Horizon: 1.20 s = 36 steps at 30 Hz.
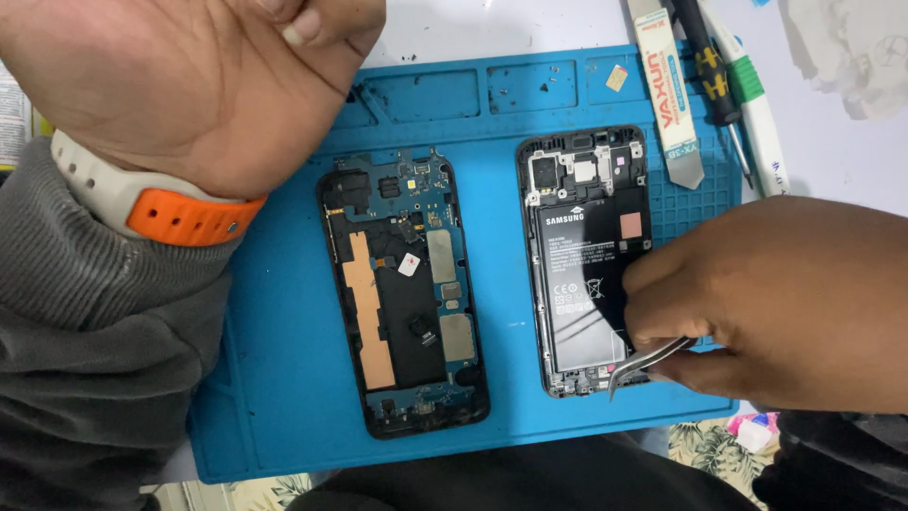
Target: Reconnecting internal cables and components during a mobile phone repair.
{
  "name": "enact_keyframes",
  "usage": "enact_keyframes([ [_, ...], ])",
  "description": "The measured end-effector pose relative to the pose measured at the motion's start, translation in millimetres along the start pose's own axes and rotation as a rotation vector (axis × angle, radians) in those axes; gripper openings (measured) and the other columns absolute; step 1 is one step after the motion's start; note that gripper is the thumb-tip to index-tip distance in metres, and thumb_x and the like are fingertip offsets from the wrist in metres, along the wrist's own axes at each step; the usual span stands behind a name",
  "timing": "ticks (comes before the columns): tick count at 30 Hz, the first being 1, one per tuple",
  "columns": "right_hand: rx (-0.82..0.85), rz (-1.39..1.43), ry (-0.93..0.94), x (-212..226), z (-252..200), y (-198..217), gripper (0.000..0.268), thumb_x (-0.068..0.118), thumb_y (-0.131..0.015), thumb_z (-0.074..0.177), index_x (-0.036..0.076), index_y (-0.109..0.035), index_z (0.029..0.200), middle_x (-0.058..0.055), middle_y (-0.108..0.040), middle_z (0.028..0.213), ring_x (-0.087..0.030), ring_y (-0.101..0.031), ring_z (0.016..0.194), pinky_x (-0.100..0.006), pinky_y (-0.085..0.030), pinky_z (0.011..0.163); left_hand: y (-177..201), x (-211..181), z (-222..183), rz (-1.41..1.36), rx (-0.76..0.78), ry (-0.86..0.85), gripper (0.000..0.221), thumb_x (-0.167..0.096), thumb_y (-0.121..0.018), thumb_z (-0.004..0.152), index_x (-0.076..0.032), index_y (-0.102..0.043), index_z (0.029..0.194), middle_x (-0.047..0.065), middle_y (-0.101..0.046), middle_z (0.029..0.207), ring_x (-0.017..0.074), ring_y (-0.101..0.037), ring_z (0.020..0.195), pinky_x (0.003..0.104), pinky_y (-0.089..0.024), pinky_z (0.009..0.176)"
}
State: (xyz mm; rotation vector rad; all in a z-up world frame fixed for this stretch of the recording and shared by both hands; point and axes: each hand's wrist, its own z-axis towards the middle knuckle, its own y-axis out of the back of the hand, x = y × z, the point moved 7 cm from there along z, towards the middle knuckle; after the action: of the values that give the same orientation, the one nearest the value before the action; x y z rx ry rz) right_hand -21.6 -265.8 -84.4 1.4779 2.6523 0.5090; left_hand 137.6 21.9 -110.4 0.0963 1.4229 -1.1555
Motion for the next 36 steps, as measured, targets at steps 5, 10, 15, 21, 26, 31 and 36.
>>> enact_keyframes([
  [5,-0.04,0.03,0.015,-8,-1,-6,0.024,0.06,-0.071,0.088,0.076,-0.077,0.105,0.043,-0.073,0.103,-0.003,-0.075,0.085,-0.041,-0.065,0.083,-4,-1,1,-0.064,-0.052,0.001,0.053,-0.065,-0.078,0.089,-0.023,-0.047,0.094,-0.008,-0.042,0.093,0.01,-0.038,0.088,0.026,-0.041,0.093],
  [10,-0.053,-0.008,-0.003,-2,1,-2,0.009,0.057,-0.065,0.093,0.064,-0.07,0.097,0.038,-0.069,0.101,-0.002,-0.072,0.08,-0.039,-0.062,0.08,-8,1,1,-0.159,-0.172,0.033,0.053,-0.058,-0.078,0.082,-0.02,-0.044,0.093,-0.004,-0.04,0.091,0.0125,-0.035,0.085,0.028,-0.038,0.091],
  [15,-0.025,-0.066,-0.037,4,-5,10,0.006,0.062,-0.061,0.094,0.063,-0.066,0.095,0.036,-0.066,0.094,-0.004,-0.066,0.073,-0.035,-0.054,0.072,-12,-2,2,-0.061,-0.097,0.032,0.062,-0.063,-0.089,0.085,-0.024,-0.042,0.094,-0.007,-0.036,0.092,0.01,-0.032,0.087,0.027,-0.036,0.091],
  [21,0.028,-0.085,-0.135,9,-8,21,0.021,0.076,-0.068,0.089,0.056,-0.061,0.091,0.028,-0.067,0.082,-0.001,-0.067,0.074,-0.027,-0.053,0.072,-11,0,1,-0.087,-0.098,0.025,0.06,-0.064,-0.084,0.083,-0.022,-0.044,0.095,-0.006,-0.04,0.092,0.0107,-0.035,0.086,0.027,-0.038,0.091],
  [26,0.059,-0.096,-0.14,9,-10,23,0.029,0.077,-0.067,0.092,0.049,-0.058,0.089,0.022,-0.062,0.081,-0.004,-0.063,0.074,-0.028,-0.05,0.072,-19,-8,4,0.061,0.042,-0.031,0.064,-0.075,-0.087,0.091,-0.027,-0.045,0.1,-0.009,-0.038,0.096,0.0082,-0.034,0.09,0.026,-0.037,0.092],
  [31,-0.494,0.223,-0.142,-31,-31,30,0.017,0.068,-0.081,0.077,0.053,-0.079,0.07,0.019,-0.071,0.048,0.0,-0.065,0.041,-0.023,-0.053,0.05,-13,-15,-7,0.046,0.004,0.012,0.046,-0.069,-0.075,0.103,-0.032,-0.054,0.119,-0.013,-0.04,0.109,0.0055,-0.036,0.091,0.027,-0.034,0.093],
  [36,-0.834,0.221,-0.213,-46,-49,62,0.023,0.059,-0.07,0.091,0.036,-0.069,0.089,0.003,-0.062,0.044,-0.017,-0.057,0.036,-0.037,-0.042,0.044,-14,-21,-7,0.077,0.072,0.018,0.037,-0.061,-0.067,0.117,-0.034,-0.064,0.142,-0.017,-0.051,0.126,0.0041,-0.042,0.098,0.028,-0.037,0.101],
])
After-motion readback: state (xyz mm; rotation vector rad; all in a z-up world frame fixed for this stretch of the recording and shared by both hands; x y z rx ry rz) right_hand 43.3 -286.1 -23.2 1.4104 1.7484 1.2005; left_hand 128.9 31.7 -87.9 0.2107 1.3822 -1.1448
